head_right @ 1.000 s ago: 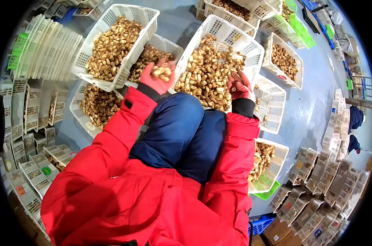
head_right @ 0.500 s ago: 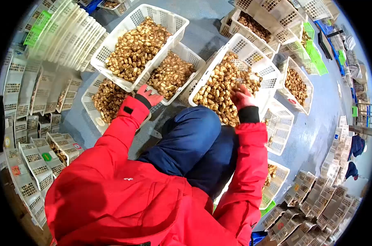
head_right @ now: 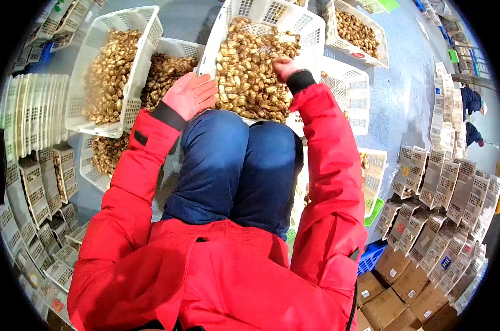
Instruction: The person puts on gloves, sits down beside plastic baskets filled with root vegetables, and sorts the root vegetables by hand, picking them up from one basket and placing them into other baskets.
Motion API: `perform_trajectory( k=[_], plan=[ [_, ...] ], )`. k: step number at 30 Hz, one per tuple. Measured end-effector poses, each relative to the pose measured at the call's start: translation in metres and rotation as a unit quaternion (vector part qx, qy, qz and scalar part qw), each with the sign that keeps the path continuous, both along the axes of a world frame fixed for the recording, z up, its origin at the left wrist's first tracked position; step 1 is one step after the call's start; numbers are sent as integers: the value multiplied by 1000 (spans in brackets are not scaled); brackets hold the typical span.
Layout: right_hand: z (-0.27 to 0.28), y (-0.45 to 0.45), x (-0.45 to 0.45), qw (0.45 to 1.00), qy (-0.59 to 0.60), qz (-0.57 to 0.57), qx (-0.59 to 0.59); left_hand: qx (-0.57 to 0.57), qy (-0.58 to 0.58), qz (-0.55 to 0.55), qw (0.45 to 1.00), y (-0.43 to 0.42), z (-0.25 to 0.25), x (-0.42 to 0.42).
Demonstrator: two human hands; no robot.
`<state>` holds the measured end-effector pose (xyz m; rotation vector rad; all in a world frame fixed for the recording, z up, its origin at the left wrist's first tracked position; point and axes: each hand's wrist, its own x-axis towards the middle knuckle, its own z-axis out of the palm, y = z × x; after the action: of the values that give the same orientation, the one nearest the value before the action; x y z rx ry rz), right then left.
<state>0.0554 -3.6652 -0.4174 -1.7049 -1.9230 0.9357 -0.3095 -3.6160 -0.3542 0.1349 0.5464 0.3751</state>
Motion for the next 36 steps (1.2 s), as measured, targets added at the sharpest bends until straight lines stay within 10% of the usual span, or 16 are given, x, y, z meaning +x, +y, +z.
perform_trajectory(
  k=[2, 4, 6, 10, 17, 20, 22, 24, 32, 36],
  plan=[
    [-16, -51, -12, 857, 306, -290, -297, -64, 26, -30, 997, 4, -29, 27],
    [-46, -62, -7, 708, 550, -223, -382, -23, 131, -90, 987, 9, -50, 51],
    [-67, -62, -27, 909, 156, -302, -241, 46, 208, -149, 965, 11, -59, 68],
    [-100, -56, -42, 942, -86, -299, -124, 46, 273, -186, 943, 13, -83, 85],
    [-67, -33, -50, 856, 250, -346, -292, 56, 308, -219, 924, 6, -91, 113],
    [-62, -21, -36, 912, 136, -243, -302, 38, 266, -215, 939, 6, -96, 113],
    [-73, -21, -33, 826, 276, -323, -370, 38, 250, -210, 944, 7, -91, 112],
    [-81, -24, -25, 908, 212, -211, -294, 38, 254, -207, 944, 7, -88, 113],
    [-96, -8, -45, 946, 150, -240, -160, 19, 246, -156, 956, 4, -101, 118],
    [-61, -2, -57, 879, 285, -289, -250, -1, 243, -143, 959, 6, -94, 116]
  ],
)
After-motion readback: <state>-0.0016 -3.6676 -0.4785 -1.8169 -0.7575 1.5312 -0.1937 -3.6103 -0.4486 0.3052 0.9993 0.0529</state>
